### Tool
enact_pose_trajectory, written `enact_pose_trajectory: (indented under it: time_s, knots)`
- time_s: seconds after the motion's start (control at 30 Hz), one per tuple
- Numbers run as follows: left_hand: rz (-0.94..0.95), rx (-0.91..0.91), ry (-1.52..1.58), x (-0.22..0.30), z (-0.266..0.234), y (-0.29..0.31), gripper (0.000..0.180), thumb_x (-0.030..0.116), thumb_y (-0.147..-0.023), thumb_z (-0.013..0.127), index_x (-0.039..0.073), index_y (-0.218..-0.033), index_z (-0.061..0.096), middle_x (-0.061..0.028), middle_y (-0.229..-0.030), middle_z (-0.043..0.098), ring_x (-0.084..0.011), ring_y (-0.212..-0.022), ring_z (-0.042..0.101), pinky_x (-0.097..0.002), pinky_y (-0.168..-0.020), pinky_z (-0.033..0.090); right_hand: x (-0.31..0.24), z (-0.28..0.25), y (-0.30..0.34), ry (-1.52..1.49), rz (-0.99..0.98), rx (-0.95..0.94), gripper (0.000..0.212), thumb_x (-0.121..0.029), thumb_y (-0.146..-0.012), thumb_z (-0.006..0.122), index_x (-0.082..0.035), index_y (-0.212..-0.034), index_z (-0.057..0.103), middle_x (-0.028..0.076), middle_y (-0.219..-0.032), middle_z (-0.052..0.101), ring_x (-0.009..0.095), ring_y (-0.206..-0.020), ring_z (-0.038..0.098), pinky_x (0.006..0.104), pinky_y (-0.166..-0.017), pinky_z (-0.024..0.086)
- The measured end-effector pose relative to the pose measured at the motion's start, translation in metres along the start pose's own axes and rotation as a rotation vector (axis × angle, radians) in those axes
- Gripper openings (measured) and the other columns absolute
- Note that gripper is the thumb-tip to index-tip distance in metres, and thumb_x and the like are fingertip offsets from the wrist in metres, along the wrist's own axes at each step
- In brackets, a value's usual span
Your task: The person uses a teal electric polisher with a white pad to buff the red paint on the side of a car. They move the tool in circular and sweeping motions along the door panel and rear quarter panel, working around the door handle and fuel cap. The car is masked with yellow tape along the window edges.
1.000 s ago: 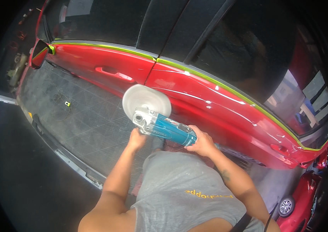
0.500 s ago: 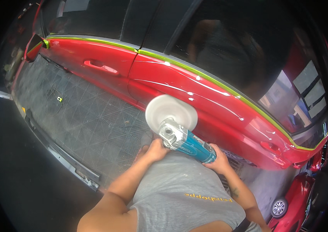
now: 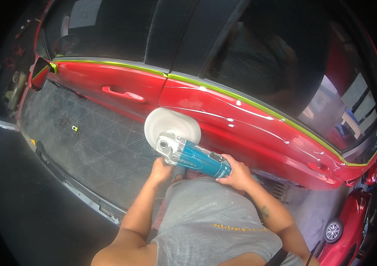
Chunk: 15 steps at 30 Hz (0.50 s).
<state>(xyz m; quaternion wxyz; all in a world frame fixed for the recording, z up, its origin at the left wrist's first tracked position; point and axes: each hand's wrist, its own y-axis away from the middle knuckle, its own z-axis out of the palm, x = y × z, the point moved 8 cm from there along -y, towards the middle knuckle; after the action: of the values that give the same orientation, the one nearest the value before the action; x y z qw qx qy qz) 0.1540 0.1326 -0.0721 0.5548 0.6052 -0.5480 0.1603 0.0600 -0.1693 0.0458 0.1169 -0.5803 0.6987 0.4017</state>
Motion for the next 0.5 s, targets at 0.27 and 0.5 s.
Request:
enact_pose_trajectory:
  time_s: [0.27, 0.5]
  knots:
    - [-0.081, 0.057, -0.022, -0.023, -0.103, -0.036, 0.029, 0.014, -0.089, 0.079, -0.005, -0.112, 0.079, -0.0159, -0.1, 0.081, -0.0244, -0.097, 0.077, -0.0393, -0.089, 0.058, -0.085, 0.038, -0.064, 0.033, 0.044, -0.115, 0.102, -0.042, -0.076, 0.093, -0.01, -0.16, 0.045, 0.024, -0.13, 0.075, 0.042, -0.123, 0.072, 0.0522, -0.103, 0.056]
    - [-0.126, 0.129, 0.006, -0.038, -0.134, -0.045, 0.028, 0.012, -0.09, 0.077, -0.004, -0.113, 0.078, -0.0144, -0.1, 0.081, -0.0213, -0.094, 0.075, -0.0383, -0.087, 0.057, -0.113, 0.052, -0.092, 0.095, 0.038, -0.146, 0.104, -0.043, -0.077, 0.093, -0.011, -0.163, 0.043, 0.023, -0.133, 0.074, 0.042, -0.125, 0.071, 0.0526, -0.106, 0.055]
